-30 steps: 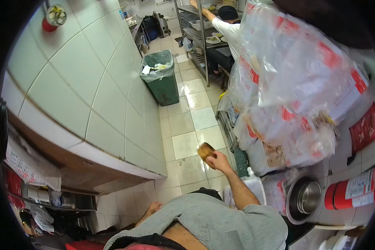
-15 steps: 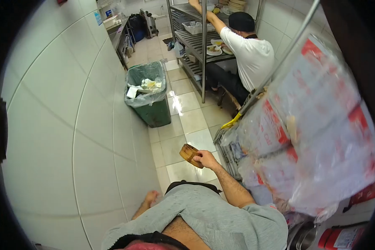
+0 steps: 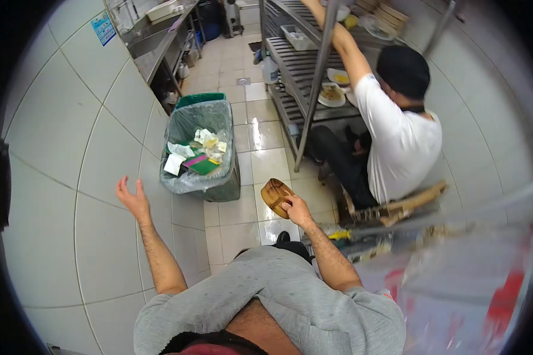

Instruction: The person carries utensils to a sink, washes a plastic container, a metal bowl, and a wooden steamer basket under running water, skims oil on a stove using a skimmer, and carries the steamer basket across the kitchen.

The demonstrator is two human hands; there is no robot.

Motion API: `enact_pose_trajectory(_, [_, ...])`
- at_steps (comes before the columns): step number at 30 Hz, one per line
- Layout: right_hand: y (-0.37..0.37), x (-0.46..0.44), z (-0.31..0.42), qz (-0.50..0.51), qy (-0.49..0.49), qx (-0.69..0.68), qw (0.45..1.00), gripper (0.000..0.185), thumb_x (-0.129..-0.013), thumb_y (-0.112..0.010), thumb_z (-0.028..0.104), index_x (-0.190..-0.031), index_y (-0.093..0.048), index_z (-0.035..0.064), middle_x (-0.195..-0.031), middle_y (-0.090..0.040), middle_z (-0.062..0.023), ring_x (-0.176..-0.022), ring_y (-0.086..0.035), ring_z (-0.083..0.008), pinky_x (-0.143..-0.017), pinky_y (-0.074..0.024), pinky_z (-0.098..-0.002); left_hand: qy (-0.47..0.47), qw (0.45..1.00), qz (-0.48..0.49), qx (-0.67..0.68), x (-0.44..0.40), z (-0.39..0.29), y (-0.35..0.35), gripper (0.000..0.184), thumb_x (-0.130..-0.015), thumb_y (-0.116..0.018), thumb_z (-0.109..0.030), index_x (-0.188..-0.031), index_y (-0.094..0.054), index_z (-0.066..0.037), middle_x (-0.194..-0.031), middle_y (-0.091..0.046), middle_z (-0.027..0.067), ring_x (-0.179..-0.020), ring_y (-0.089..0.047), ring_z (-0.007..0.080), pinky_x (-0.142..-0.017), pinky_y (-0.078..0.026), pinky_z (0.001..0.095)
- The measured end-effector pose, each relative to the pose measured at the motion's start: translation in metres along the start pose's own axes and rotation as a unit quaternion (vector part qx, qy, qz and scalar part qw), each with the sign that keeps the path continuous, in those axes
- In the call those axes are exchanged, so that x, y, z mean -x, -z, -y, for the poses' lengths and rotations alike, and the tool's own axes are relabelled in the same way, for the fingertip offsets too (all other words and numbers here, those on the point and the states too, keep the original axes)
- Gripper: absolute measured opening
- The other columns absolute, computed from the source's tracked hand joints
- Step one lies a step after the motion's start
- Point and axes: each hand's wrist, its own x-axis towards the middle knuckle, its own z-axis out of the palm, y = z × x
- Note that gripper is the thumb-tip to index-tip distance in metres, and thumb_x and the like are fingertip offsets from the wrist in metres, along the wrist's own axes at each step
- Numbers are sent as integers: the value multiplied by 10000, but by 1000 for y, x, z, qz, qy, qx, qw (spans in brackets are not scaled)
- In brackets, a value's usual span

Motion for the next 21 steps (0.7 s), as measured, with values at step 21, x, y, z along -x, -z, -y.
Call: enact_pose_trajectory(21, [68, -571, 34, 88, -109, -185, 973, 217, -765, -551, 62, -954, -574, -42, -822, -607, -78, -747, -557, -143, -691, -439, -269, 33, 943, -276, -182, -344, -77, -351, 542, -697, -660, -267, -1158, -446, -79, -1247, -289, 175, -1168, -267, 326, -953, -229, 473])
